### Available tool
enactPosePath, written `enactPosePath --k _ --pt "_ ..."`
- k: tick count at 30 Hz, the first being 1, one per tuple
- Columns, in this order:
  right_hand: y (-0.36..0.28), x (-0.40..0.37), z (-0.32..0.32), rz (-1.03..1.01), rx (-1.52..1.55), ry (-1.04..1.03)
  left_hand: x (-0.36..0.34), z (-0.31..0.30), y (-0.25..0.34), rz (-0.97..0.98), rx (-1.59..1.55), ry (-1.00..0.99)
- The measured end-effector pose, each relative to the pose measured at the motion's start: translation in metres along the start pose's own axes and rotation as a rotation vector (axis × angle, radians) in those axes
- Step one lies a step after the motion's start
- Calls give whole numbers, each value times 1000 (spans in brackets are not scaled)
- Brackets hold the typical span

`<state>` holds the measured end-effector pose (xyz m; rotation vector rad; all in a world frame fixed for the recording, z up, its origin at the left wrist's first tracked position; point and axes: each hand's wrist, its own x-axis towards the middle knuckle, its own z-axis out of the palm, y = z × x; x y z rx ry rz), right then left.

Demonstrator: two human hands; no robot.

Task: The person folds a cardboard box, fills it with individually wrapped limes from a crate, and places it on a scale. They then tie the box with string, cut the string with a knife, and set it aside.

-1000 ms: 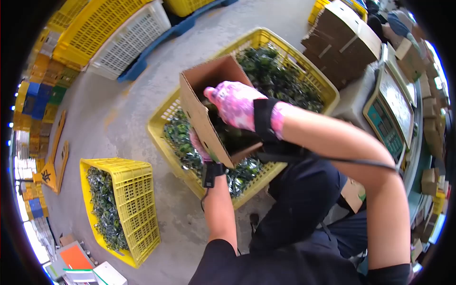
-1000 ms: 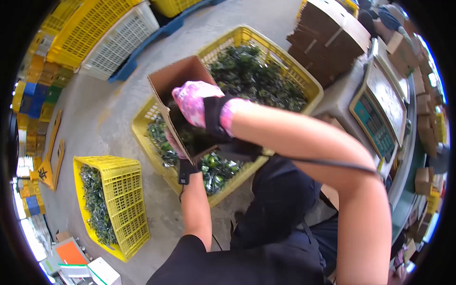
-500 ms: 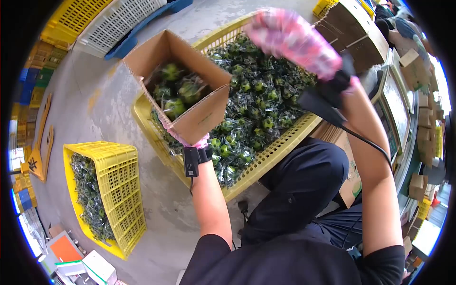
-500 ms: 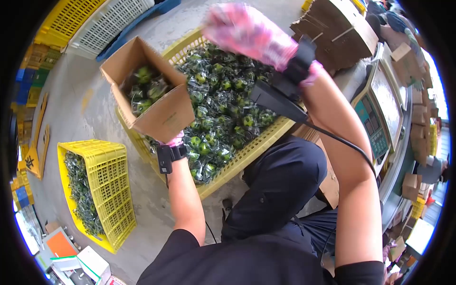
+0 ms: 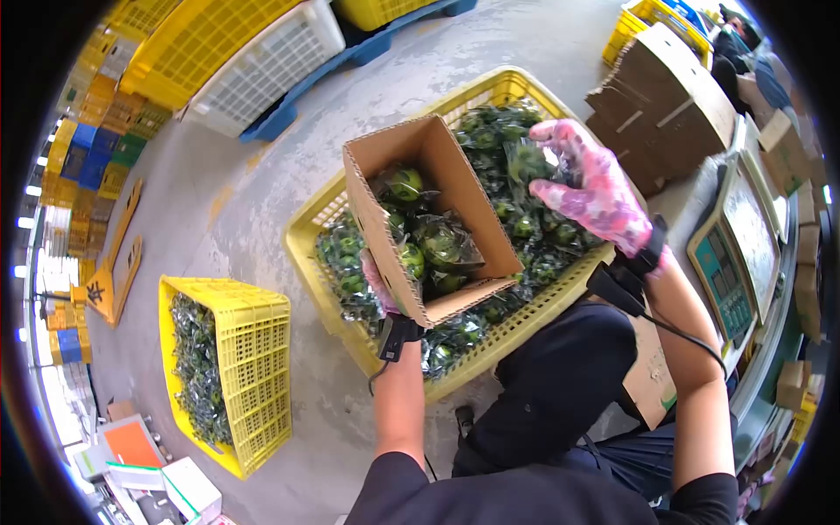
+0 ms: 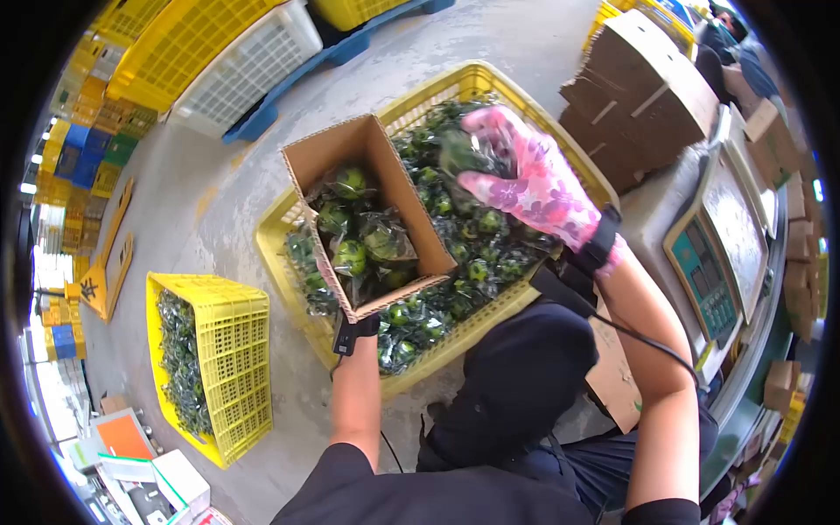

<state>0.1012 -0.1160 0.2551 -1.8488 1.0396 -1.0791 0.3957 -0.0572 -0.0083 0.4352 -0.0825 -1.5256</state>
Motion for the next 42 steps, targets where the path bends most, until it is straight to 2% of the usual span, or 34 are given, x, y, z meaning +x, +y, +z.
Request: enactPosePath --k 1,2,3,4,5,6,7,8,9,11,13,15,17,19,21,23,25,26,27,29,30,31,32,34,35,36,37,39,41,42 --pt "-27 -2 -8 -2 31 27 -8 29 -4 -11 -9 -79" --pt "-42 -4 -10 -179 -204 -49 -16 59 -8 -23 -16 -158" --pt "-55 -7 -11 -350 -452 -123 -12 57 -11 -134 -118 -406" --pt "-65 -14 -7 -155 -612 -373 -11 70 -19 -56 101 -239" --pt "-52 -26 1 -162 -508 -446 -12 83 -29 18 316 -87" --pt "-54 -34 4 18 -592 -567 5 54 -23 116 458 -58" --pt "-54 -39 -8 -24 -511 -624 29 31 -32 218 590 -39" --pt "-46 -48 -20 -153 -319 -500 15 82 -56 79 430 -15" --pt "-39 -50 -35 -199 -223 -525 -10 149 -70 -69 284 21" --pt "-54 -58 -73 -23 -351 -469 -19 207 -97 -417 215 -143" --pt "-58 -76 -111 4 -408 -355 -16 238 -132 -398 308 -202" --pt "-63 -95 -159 -73 -391 -300 -11 265 -163 -390 349 -337" --pt "-115 -133 -212 66 -282 -257 -34 321 -198 -503 394 -369" --pt "-138 -172 -251 -20 -553 158 -39 342 -234 -739 326 -515" --pt "-115 -197 -305 5 -841 680 -41 356 -280 -769 388 -525" --pt "-70 -232 -357 52 -90 572 -53 358 -326 -968 252 -690" --pt "-58 -272 -399 345 24 551 -65 370 -370 -1075 162 -785" --pt "-51 -293 -412 423 34 691 -80 391 -384 -1100 133 -812" --pt "-42 -314 -422 505 51 825 -94 407 -389 -1119 168 -750" --pt "-43 -339 -440 570 197 918 -125 447 -397 -1147 246 -615" --pt "10 -361 -458 355 -86 906 -104 438 -434 -1058 270 -457" --pt "19 -363 -455 213 -217 934 -90 435 -468 -902 401 -531" --pt "27 -365 -451 76 -355 965 -78 430 -495 -851 440 -481" --pt "-5 -333 -431 137 -3 1227 -51 420 -532 -790 482 -423" --pt "3 -332 -433 145 10 1221 -39 415 -542 -622 791 -550" --pt "12 -332 -433 254 -280 1165 -29 407 -549 -441 1099 -671" --pt "20 -331 -433 355 -571 1090 -29 411 -549 -441 1108 -664" --pt "19 -334 -420 303 -612 1123 -33 418 -543 -182 1186 -801" --pt "25 -341 -419 245 -585 1109 -14 414 -543 -24 1192 -908" --pt "33 -346 -422 175 -583 1100 -12 418 -537 -64 1077 -889"
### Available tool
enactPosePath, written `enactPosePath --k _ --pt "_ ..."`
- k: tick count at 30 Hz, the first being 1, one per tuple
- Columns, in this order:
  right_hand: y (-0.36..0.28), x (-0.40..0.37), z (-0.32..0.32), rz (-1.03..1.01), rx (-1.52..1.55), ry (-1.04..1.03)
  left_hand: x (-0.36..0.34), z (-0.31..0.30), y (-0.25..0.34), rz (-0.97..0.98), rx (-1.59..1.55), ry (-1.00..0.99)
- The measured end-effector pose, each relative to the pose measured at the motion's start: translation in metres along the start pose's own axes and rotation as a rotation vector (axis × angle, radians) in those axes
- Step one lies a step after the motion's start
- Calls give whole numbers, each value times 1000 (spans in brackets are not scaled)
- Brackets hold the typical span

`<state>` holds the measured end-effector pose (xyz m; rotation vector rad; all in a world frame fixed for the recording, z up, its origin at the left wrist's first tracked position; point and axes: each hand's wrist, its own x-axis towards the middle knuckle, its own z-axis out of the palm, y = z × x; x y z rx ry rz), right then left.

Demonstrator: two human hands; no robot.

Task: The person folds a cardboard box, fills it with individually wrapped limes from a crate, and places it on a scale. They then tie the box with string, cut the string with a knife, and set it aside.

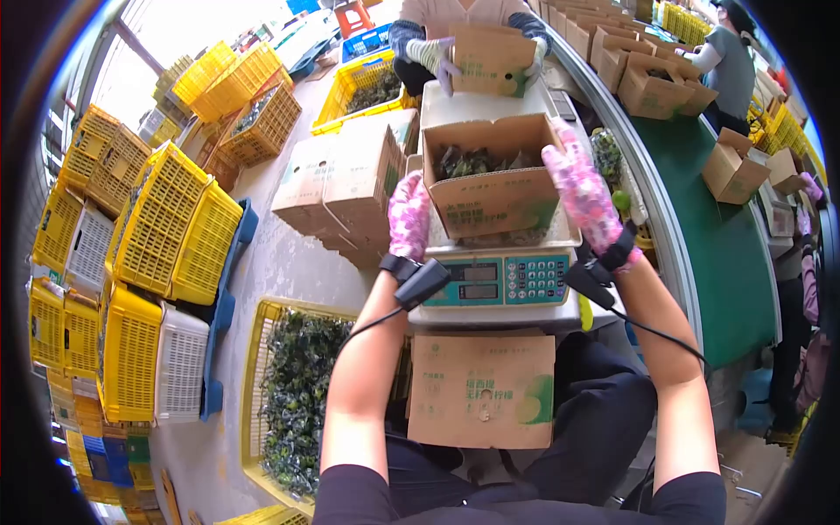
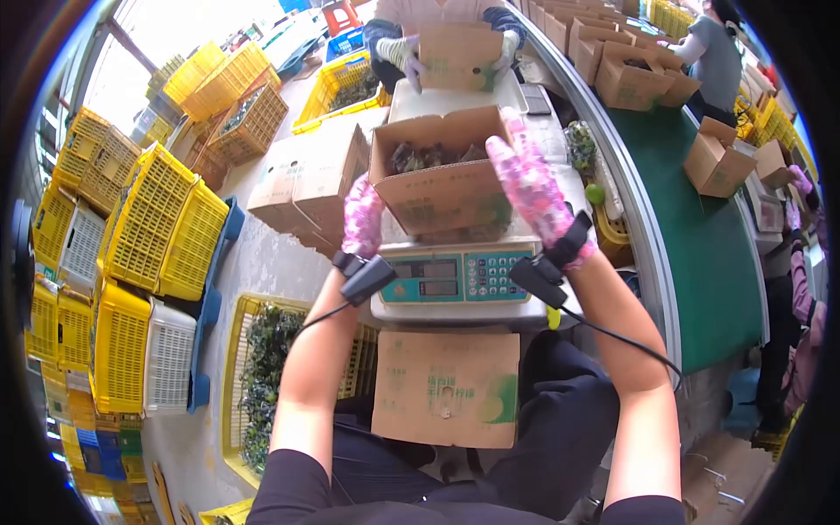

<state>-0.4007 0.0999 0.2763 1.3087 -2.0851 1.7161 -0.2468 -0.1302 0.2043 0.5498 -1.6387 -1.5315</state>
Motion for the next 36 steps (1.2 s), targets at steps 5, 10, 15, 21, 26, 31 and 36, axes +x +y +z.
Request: enactPosePath --k 5,10,15,21,26,31,36 --pt "-6 -6 -52 375 638 157 -5 -31 62 -228 -190 42" --pt "21 -3 -83 430 530 72 -11 -44 83 -315 -88 -66" --pt "-19 19 -88 339 477 37 -17 -46 87 -340 -141 -63" --pt "-49 68 -78 70 -158 -331 -17 -46 88 -347 -153 -128" --pt "-37 105 -56 -66 -183 -460 -22 -35 85 -359 -200 -270" --pt "89 74 -67 -48 257 -749 -15 -13 70 -576 -384 -371" --pt "84 24 -8 702 831 -541 -14 -1 84 -575 -155 -619"
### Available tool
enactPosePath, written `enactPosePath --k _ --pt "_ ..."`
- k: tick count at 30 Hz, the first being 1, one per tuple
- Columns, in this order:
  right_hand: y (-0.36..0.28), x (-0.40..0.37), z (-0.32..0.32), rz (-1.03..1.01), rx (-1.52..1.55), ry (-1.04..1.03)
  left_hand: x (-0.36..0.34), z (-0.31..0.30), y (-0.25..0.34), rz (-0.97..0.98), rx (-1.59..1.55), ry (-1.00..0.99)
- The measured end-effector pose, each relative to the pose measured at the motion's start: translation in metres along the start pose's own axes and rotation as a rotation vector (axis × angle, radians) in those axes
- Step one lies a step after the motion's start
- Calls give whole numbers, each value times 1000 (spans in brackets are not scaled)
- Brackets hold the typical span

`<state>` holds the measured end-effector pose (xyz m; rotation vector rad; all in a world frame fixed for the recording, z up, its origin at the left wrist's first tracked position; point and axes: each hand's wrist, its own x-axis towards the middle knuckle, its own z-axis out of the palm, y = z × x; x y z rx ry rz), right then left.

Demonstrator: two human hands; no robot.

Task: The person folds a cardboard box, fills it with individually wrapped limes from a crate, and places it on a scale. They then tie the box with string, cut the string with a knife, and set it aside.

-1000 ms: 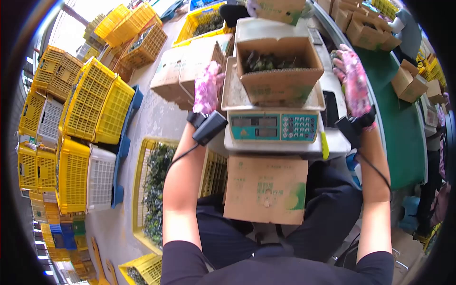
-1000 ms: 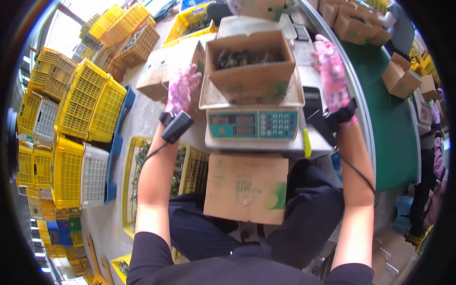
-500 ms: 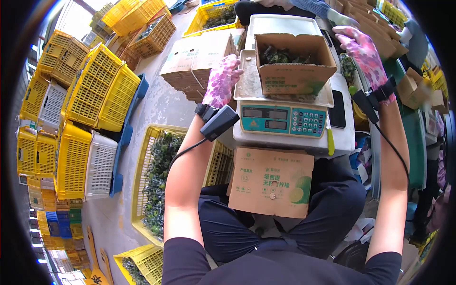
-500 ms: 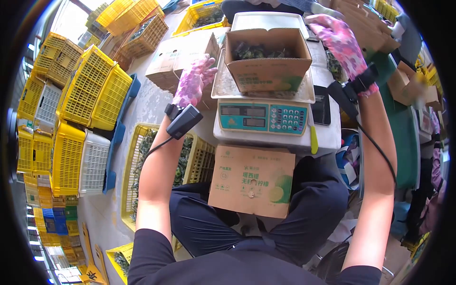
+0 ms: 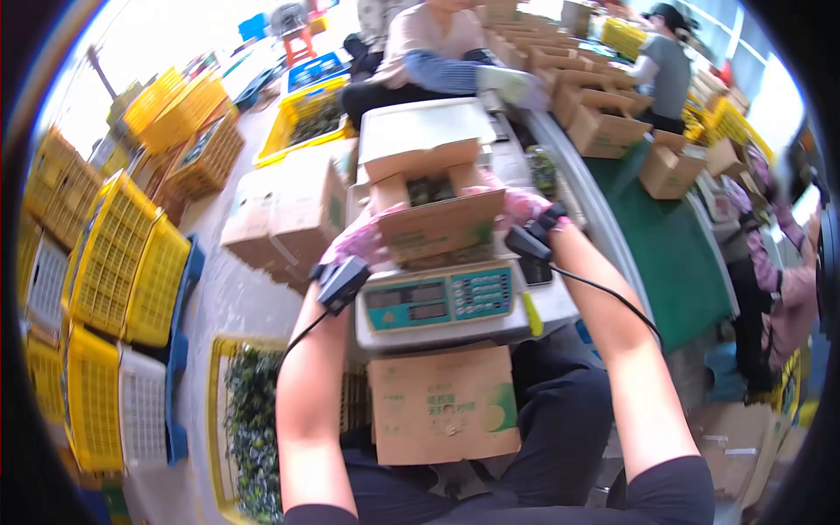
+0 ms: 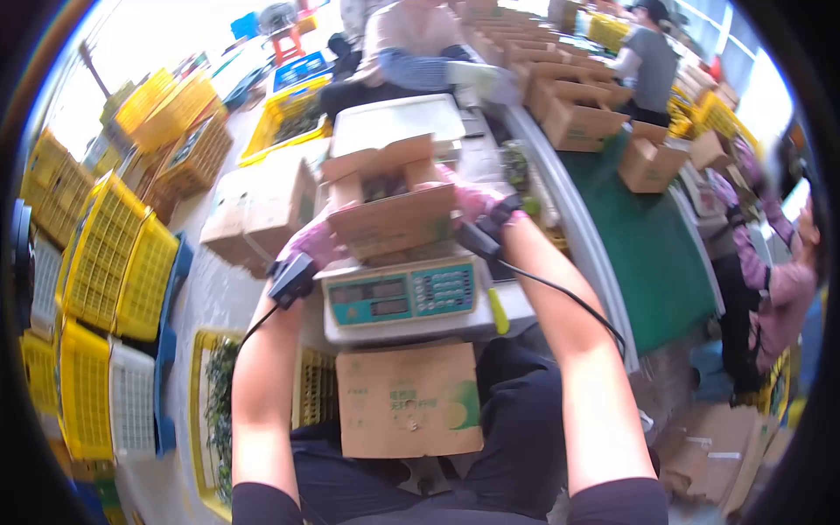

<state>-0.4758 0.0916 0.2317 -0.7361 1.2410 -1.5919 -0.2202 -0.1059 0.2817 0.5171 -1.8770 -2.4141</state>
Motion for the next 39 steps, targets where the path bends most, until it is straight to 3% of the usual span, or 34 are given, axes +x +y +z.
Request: enactPosePath --k 5,9,10,13,15,16,17,19,20,21,23,25,26,27,29,31,33,35,37,38,39 --pt "22 16 26 59 213 86 10 -21 -6 -22 -10 -90" --pt "-14 -29 61 -680 -783 296 27 -41 -30 -122 -195 13" --pt "-24 -42 56 -688 -777 330 26 -28 -27 -90 -215 27" --pt "-47 -105 -2 -431 -339 478 -29 56 0 144 -217 83" --pt "-59 -175 -68 -387 -164 699 -71 65 -12 195 90 119" --pt "-63 -216 -107 -397 -110 825 -92 63 -25 122 250 238" --pt "-66 -259 -147 -432 -78 943 -114 63 -46 119 354 338" --pt "-53 -370 -315 -297 -7 812 -153 42 -121 36 782 607" --pt "-69 -404 -286 -358 45 871 -173 39 -150 56 1173 692" --pt "-78 -427 -299 -352 38 924 -190 35 -185 -17 1320 772" --pt "-83 -438 -346 -305 15 988 -206 54 -179 -429 979 696" --pt "-67 -411 -378 -228 3 1038 -219 67 -187 -226 884 697" --pt "-49 -393 -397 -191 0 1071 -221 70 -187 -278 921 708" --pt "-33 -371 -402 -155 -10 1097 -221 67 -188 -359 754 705" --pt "-4 -352 -398 -132 -44 1181 -220 67 -201 -388 676 873" --pt "19 -351 -373 -183 -94 1330 -224 63 -214 -236 555 915" --pt "31 -359 -330 -346 -217 1602 -232 65 -207 -233 659 899" --pt "21 -355 -247 -593 -346 1699 -243 73 -191 -200 594 891" --pt "-8 -323 -119 -701 -406 1356 -263 63 -182 -304 418 610" --pt "-21 -301 -32 -626 -644 1058 -271 62 -172 -293 359 555" --pt "-8 -287 18 -441 -550 692 -278 60 -160 -328 377 539"
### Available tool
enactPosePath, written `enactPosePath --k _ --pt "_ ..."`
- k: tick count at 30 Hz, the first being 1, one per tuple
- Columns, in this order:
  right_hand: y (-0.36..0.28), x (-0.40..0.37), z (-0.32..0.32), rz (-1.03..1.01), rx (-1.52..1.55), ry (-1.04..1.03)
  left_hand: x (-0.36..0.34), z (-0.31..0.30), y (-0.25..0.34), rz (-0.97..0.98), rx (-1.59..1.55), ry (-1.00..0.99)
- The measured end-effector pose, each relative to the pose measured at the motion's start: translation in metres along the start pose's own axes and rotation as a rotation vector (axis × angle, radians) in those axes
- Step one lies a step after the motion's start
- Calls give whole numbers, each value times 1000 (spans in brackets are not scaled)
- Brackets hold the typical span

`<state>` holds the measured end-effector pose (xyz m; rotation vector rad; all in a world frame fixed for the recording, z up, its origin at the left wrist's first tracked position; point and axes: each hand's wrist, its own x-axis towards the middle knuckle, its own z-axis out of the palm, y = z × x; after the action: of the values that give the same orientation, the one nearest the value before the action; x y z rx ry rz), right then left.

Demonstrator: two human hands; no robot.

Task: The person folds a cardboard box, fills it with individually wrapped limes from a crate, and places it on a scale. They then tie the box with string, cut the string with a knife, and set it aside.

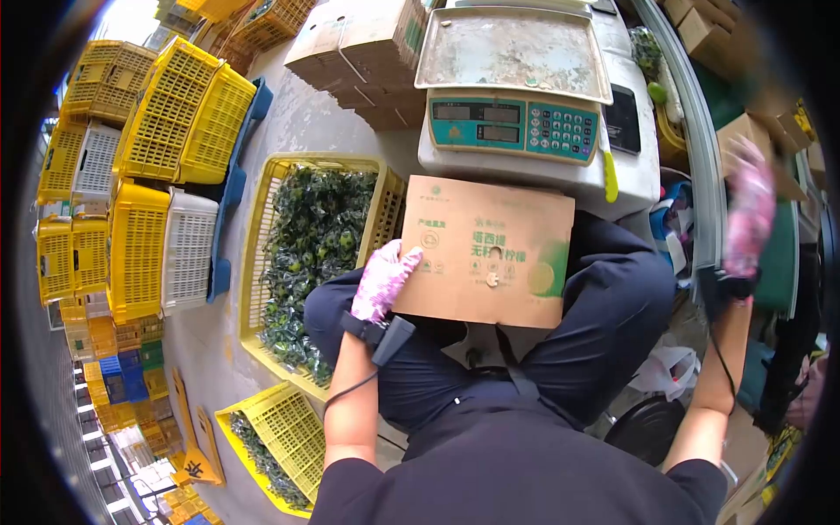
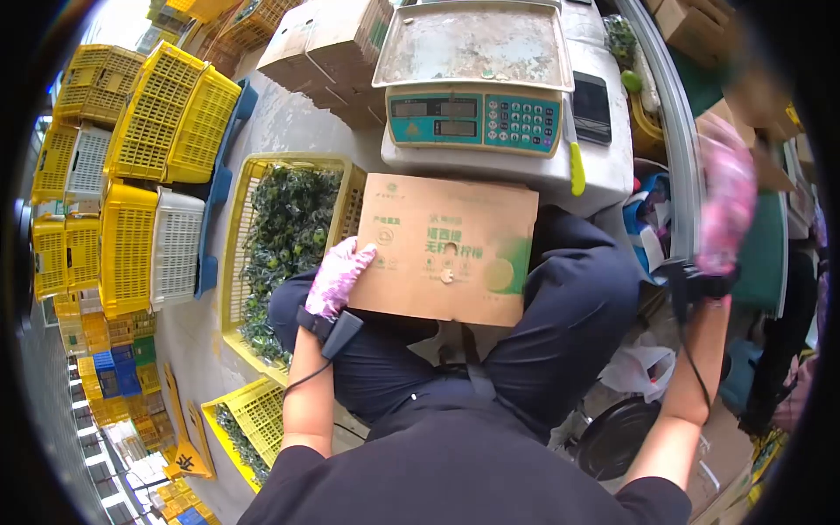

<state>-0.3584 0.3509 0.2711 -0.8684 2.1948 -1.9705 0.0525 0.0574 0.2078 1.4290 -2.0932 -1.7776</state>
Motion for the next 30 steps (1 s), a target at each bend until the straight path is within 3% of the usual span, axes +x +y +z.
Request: enactPosePath --k 2,4,6,8,9,10,12,13,14,16,17,18,19,20,23,24,26,29,30 --pt "-55 -55 81 -294 -262 -629 4 -27 -15 148 111 -28" --pt "-80 -109 140 -669 -431 -1081 -5 -38 -7 -55 -357 -167" --pt "-93 -146 166 -687 -755 -1278 -23 -47 14 -101 -435 -135" --pt "-118 -144 182 -290 -1059 -1463 -23 -48 -4 -42 -891 -68" --pt "-110 -145 179 -573 -1108 -1341 -25 -54 -13 -69 -880 -129" --pt "-114 -142 177 -666 -1108 -1310 -29 -55 -14 -63 -889 -127" --pt "-116 -148 174 -909 -897 -1044 -35 -50 -8 -58 -806 -128" --pt "-125 -147 174 -913 -909 -1041 -44 -51 8 -68 -762 -95" --pt "-142 -143 175 -900 -1036 -1119 -41 -44 11 -106 -974 -80" --pt "-170 -135 179 -880 -1183 -1187 -42 -66 15 52 -1253 -733" --pt "-181 -130 183 -677 -1080 -1239 -75 -55 51 35 -1064 -366" --pt "-186 -126 184 -475 -970 -1282 -84 -44 54 142 -1088 -394" --pt "-174 -125 187 -607 -888 -1257 -90 -21 54 132 -948 -279" --pt "-157 -128 195 -550 -865 -1277 -95 4 55 120 -804 -160" --pt "-152 -112 214 -251 -579 -1440 -73 40 30 217 -426 -79" --pt "-157 -105 217 -216 -666 -1459 -67 43 29 230 -443 -37" --pt "-125 -97 216 -144 -390 -1408 -65 45 31 232 -469 34" --pt "-88 -80 214 235 -38 -1461 -56 50 39 247 -486 105" --pt "-75 -75 213 331 77 -1438 -49 52 42 360 -339 244"
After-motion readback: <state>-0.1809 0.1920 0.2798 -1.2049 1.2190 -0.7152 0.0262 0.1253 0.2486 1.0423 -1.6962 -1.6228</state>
